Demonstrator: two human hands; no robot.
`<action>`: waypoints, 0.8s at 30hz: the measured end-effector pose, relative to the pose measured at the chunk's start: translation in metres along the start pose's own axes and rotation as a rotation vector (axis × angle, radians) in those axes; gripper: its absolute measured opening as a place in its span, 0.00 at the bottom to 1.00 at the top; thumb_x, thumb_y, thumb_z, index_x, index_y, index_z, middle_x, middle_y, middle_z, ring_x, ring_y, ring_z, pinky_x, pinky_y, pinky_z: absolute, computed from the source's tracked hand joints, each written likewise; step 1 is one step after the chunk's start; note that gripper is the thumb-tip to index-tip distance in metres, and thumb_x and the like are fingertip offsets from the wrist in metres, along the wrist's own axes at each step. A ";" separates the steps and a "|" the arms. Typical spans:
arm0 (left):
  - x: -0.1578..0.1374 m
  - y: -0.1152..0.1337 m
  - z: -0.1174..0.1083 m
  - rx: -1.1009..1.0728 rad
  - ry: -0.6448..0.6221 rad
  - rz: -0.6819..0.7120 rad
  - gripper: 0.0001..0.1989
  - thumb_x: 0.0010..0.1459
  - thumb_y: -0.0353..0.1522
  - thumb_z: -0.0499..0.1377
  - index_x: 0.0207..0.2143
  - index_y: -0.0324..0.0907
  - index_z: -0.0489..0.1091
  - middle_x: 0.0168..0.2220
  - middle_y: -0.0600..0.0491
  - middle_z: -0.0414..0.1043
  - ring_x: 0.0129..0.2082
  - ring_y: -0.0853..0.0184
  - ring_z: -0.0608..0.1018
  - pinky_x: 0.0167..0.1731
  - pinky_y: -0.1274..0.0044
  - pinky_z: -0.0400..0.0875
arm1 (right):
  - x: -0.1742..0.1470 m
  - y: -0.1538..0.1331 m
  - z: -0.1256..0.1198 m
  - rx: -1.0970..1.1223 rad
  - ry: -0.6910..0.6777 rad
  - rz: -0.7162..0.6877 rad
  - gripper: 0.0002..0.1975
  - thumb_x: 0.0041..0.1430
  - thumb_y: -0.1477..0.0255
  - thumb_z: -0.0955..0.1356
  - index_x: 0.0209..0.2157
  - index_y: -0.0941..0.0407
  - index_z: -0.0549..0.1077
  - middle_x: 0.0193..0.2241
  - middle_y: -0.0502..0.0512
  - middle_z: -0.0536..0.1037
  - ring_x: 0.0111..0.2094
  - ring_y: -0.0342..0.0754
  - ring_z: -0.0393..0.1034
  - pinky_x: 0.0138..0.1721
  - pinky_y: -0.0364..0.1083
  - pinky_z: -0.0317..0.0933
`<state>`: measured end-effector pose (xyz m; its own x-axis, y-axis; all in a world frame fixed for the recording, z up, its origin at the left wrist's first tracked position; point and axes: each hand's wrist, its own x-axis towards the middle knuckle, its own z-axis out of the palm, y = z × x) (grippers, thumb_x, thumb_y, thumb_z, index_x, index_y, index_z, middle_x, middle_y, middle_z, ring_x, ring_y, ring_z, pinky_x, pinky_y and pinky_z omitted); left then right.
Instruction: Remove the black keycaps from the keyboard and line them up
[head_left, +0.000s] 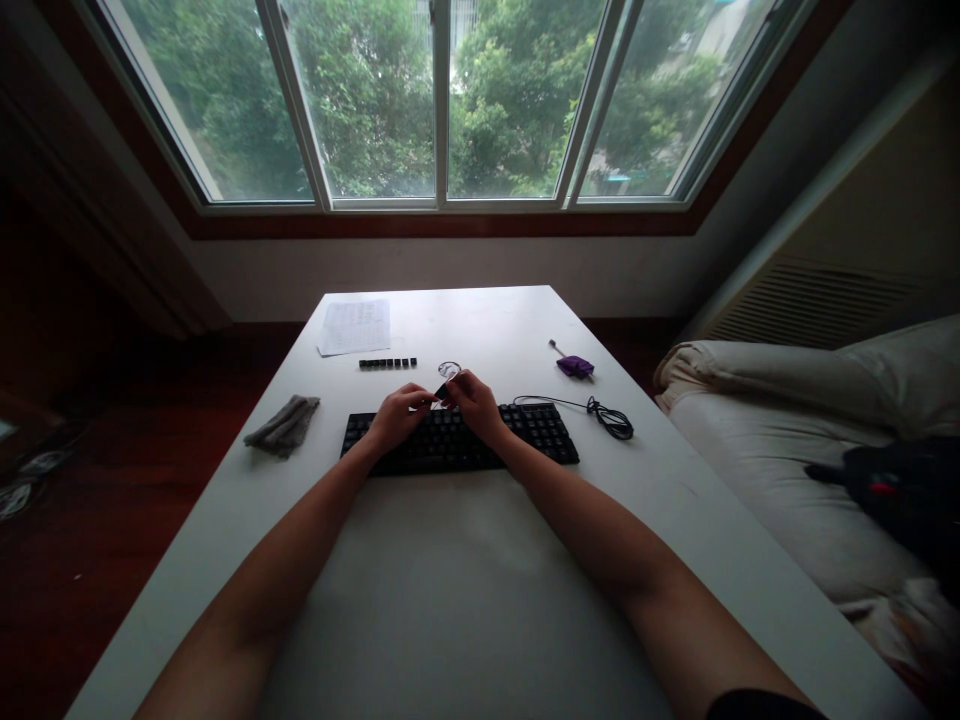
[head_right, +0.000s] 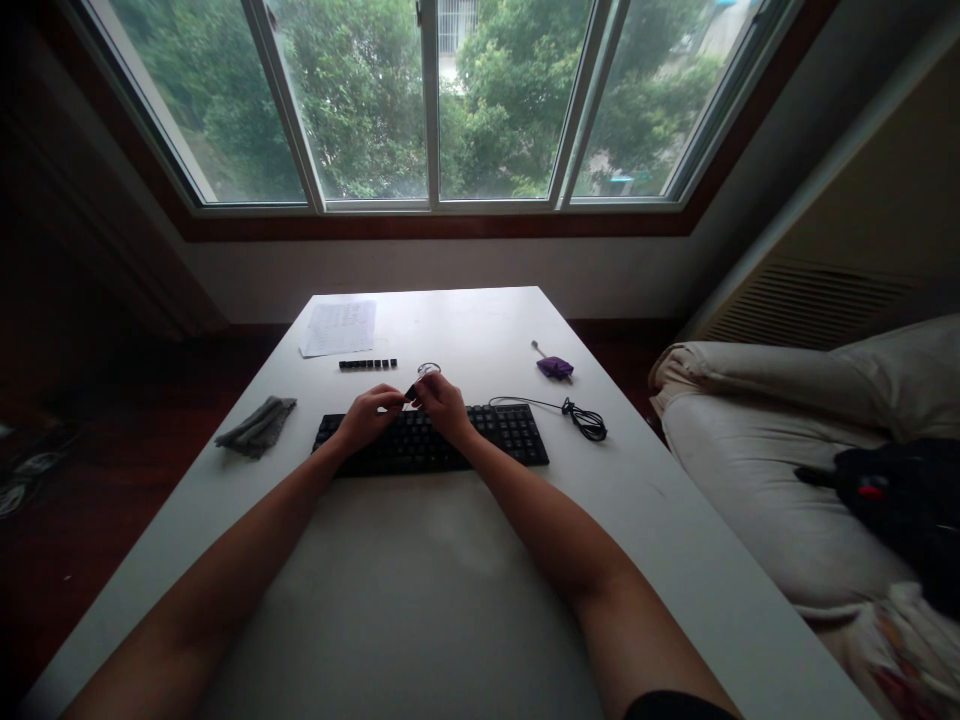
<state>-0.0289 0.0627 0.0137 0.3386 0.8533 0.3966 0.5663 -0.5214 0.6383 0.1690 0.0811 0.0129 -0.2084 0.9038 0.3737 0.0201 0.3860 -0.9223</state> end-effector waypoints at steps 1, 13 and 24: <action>0.000 -0.001 0.000 -0.016 0.008 -0.016 0.13 0.61 0.33 0.57 0.45 0.46 0.77 0.43 0.49 0.75 0.39 0.65 0.78 0.41 0.72 0.75 | 0.000 -0.001 0.000 -0.006 0.006 0.002 0.17 0.62 0.54 0.65 0.34 0.53 0.65 0.25 0.50 0.76 0.26 0.46 0.74 0.29 0.44 0.69; 0.012 -0.031 0.000 -0.170 0.157 -0.243 0.13 0.59 0.35 0.58 0.46 0.44 0.73 0.43 0.50 0.78 0.39 0.64 0.81 0.44 0.70 0.75 | -0.002 0.002 0.000 -0.027 0.079 0.027 0.15 0.62 0.55 0.64 0.34 0.53 0.65 0.24 0.50 0.74 0.25 0.46 0.74 0.28 0.44 0.68; 0.085 -0.070 -0.007 0.238 0.163 -0.224 0.15 0.54 0.28 0.59 0.44 0.45 0.75 0.43 0.51 0.79 0.41 0.62 0.79 0.49 0.69 0.71 | -0.010 0.004 0.007 -0.067 0.035 0.035 0.13 0.62 0.57 0.64 0.35 0.53 0.67 0.27 0.49 0.75 0.26 0.47 0.74 0.31 0.45 0.68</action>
<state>-0.0451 0.1717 0.0079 0.0728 0.9236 0.3764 0.7787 -0.2884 0.5572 0.1647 0.0722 0.0051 -0.1718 0.9226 0.3455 0.0924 0.3642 -0.9267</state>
